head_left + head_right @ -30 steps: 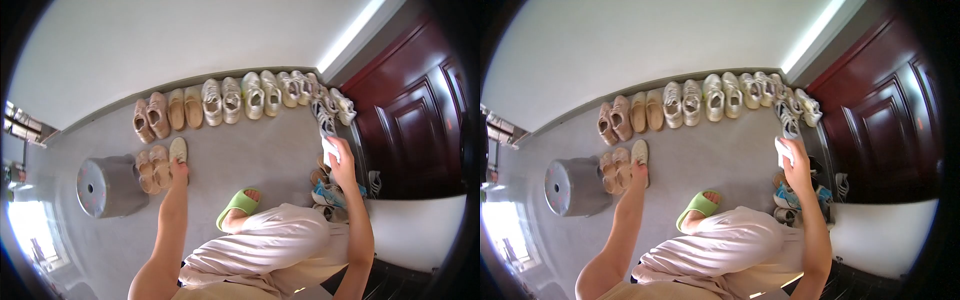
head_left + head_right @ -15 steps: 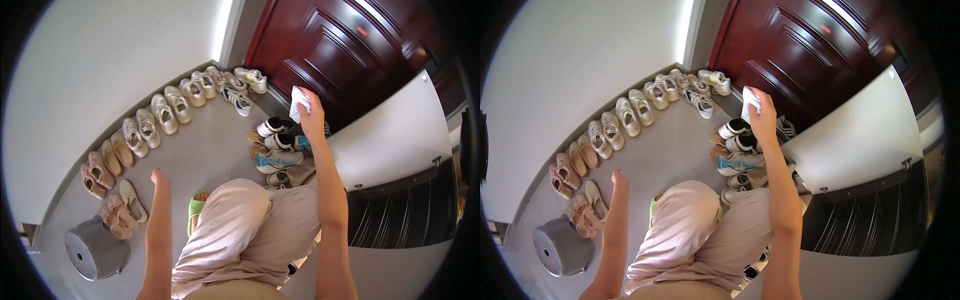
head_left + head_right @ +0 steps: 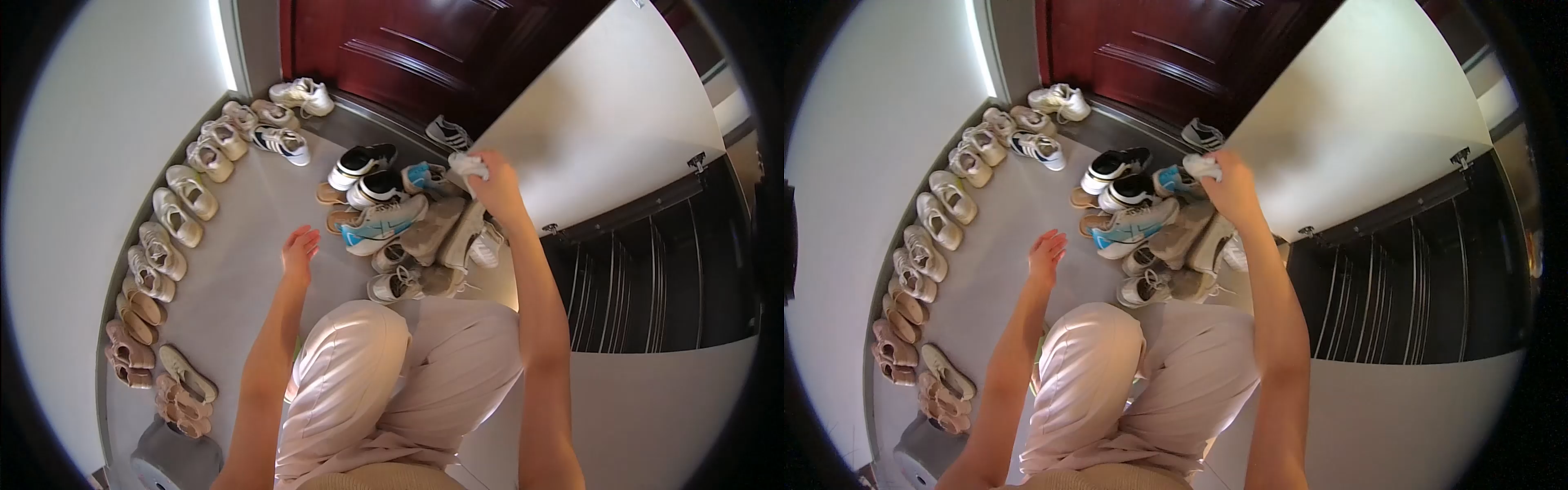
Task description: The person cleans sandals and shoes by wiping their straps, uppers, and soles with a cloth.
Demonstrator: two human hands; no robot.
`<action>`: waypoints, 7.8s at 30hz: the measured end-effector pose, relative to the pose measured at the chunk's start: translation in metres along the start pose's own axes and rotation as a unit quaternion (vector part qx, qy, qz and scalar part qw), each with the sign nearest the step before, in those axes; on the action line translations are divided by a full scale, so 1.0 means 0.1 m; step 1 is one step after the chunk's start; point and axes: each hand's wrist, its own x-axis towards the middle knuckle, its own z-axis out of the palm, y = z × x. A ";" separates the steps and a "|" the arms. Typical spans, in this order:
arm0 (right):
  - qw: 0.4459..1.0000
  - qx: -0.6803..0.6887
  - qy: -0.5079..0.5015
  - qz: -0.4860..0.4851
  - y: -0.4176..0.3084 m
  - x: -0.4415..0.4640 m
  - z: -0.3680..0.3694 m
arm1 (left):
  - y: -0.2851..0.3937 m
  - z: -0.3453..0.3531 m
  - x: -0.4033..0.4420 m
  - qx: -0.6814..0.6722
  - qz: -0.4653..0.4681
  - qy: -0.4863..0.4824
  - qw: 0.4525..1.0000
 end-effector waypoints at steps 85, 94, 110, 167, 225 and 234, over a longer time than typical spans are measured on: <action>0.912 0.177 0.126 -0.347 -2.47 0.11 0.70 | 2.88 0.66 -1.57 -0.409 0.105 -0.389 0.819; 0.899 0.187 0.219 -0.330 -2.66 0.18 0.45 | 2.84 0.54 -1.66 -0.380 0.080 -0.385 0.837; 0.901 0.181 0.171 -0.356 -2.92 0.15 0.68 | 2.91 0.56 -1.76 -0.379 0.081 -0.369 0.845; 0.848 0.061 0.200 -0.488 -2.77 0.03 0.79 | 2.88 0.47 -1.70 -0.370 0.090 -0.375 0.845; 0.898 0.141 0.224 -0.351 -2.60 0.13 0.64 | 2.73 0.57 -1.62 -0.277 0.086 -0.332 0.897; 0.847 0.020 0.201 -0.492 -2.65 0.09 0.69 | 2.65 0.56 -1.62 -0.274 0.076 -0.362 0.888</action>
